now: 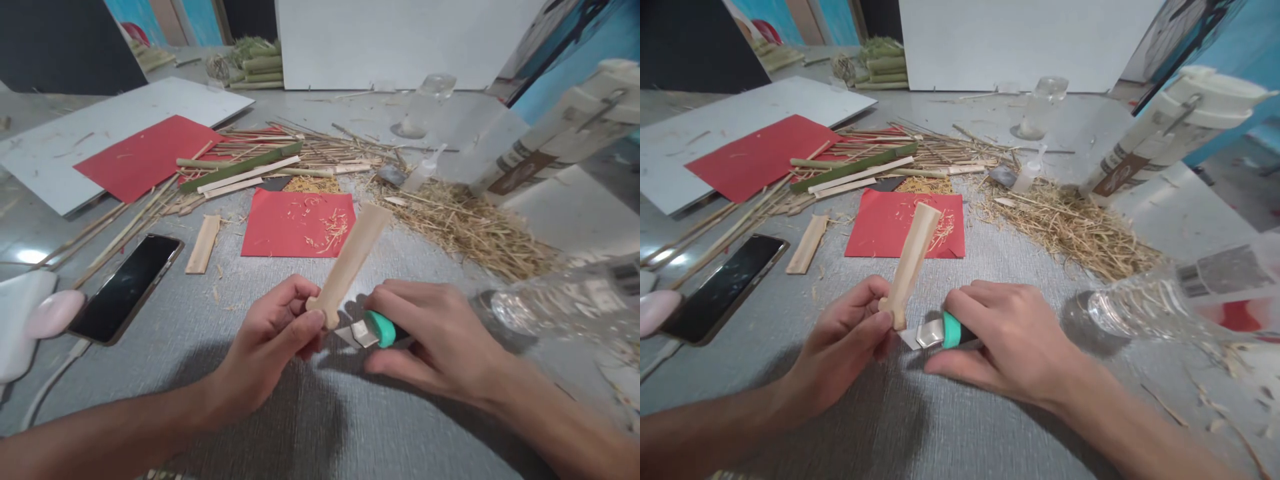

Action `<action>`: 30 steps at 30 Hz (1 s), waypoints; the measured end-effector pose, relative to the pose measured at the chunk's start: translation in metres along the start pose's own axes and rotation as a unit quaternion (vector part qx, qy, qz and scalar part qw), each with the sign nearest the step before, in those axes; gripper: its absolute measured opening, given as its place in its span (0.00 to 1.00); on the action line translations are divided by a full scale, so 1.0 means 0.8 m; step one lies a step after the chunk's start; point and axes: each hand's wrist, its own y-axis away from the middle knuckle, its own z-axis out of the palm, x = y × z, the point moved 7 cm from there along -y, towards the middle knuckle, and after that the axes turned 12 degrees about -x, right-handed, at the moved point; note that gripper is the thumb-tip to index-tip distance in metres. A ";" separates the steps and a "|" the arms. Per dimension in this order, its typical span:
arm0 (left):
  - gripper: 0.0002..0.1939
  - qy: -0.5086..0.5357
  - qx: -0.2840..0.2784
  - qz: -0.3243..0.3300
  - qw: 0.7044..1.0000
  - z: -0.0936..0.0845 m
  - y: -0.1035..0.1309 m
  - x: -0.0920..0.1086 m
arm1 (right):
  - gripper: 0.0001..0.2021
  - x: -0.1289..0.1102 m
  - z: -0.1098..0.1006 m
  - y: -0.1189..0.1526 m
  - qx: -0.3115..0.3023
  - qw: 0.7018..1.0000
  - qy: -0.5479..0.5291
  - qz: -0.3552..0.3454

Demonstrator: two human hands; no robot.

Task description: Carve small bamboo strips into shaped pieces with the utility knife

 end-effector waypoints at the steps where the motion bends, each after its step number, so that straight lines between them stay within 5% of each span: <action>1: 0.13 0.007 -0.004 0.001 1.000 0.000 0.000 -0.001 | 0.25 -0.001 0.000 0.000 0.002 1.000 0.002 -0.004; 30: 0.19 -0.043 -0.017 0.004 0.999 0.000 -0.001 0.003 | 0.21 -0.011 -0.004 0.003 0.024 0.998 0.054 -0.015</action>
